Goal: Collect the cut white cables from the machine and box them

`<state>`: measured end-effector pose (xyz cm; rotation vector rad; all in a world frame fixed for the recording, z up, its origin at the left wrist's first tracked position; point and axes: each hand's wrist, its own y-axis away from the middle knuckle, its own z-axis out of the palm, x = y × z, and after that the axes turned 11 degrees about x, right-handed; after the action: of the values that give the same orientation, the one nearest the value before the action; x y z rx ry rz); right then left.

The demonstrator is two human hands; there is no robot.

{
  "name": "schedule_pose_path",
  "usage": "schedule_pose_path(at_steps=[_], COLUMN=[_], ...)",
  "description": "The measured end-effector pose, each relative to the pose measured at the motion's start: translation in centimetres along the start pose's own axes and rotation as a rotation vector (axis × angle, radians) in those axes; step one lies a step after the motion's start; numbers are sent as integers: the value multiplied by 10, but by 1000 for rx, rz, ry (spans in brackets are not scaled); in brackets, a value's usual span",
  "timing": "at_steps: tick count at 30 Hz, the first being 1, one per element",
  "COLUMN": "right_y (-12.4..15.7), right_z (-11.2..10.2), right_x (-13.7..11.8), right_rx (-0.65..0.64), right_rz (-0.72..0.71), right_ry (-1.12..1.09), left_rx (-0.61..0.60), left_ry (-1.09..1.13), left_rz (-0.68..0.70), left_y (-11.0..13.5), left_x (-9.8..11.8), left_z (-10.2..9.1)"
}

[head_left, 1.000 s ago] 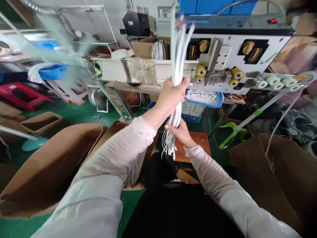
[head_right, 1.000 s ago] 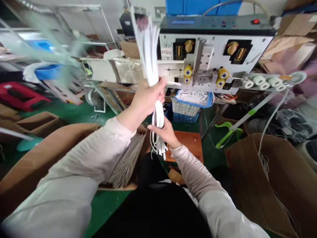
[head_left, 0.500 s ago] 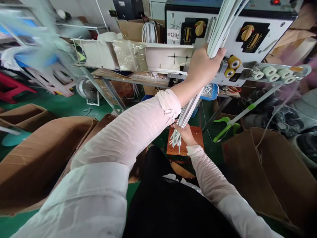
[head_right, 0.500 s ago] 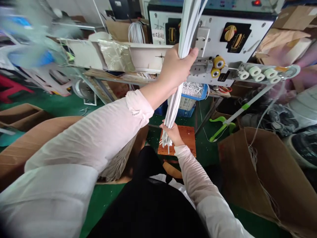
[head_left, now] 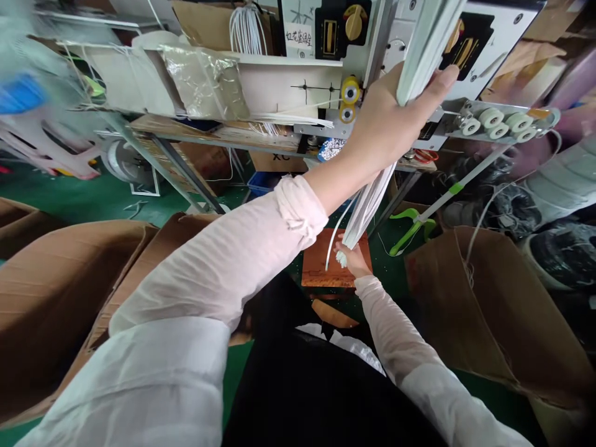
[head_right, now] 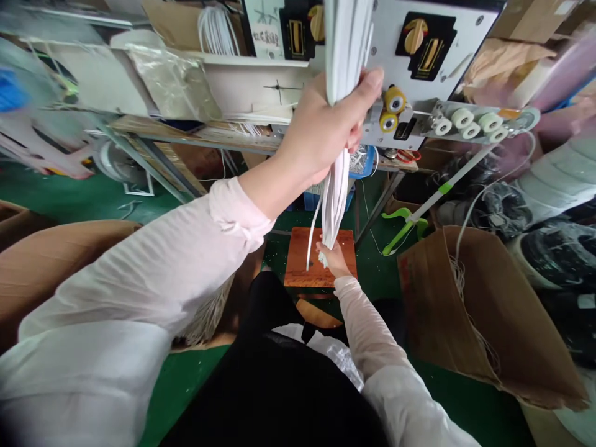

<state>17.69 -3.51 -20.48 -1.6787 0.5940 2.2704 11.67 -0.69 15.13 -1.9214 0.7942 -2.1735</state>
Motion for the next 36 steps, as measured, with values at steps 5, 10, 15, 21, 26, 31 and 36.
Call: schedule_pose_path(at_steps=[5,10,15,21,26,31,36], right_y=[-8,-5,6,34,42,29,24], right_z=[-23,-24,-31,-15,40,53,41], right_x=[-6,-5,-17,-124,-183,-190,-206], right_rx=[-19,-186,-387,-173,203,183,-484], right_rz=[-35,6,12,-507,-716,-704,-405], right_ry=[153,86,119,186,317,261,44], left_rx=[-40,-12,31,116,231,204,-329], left_ry=[39,-15,144,9,7,152,365], left_rz=[40,-22,-4,-44,-39,-114,-338], left_y=[19,14,-8,-5,13,13,-4], left_x=[-2,2,-6,-40,-53,-46,-47], left_z=[-13,-7,1,11,27,10,-36])
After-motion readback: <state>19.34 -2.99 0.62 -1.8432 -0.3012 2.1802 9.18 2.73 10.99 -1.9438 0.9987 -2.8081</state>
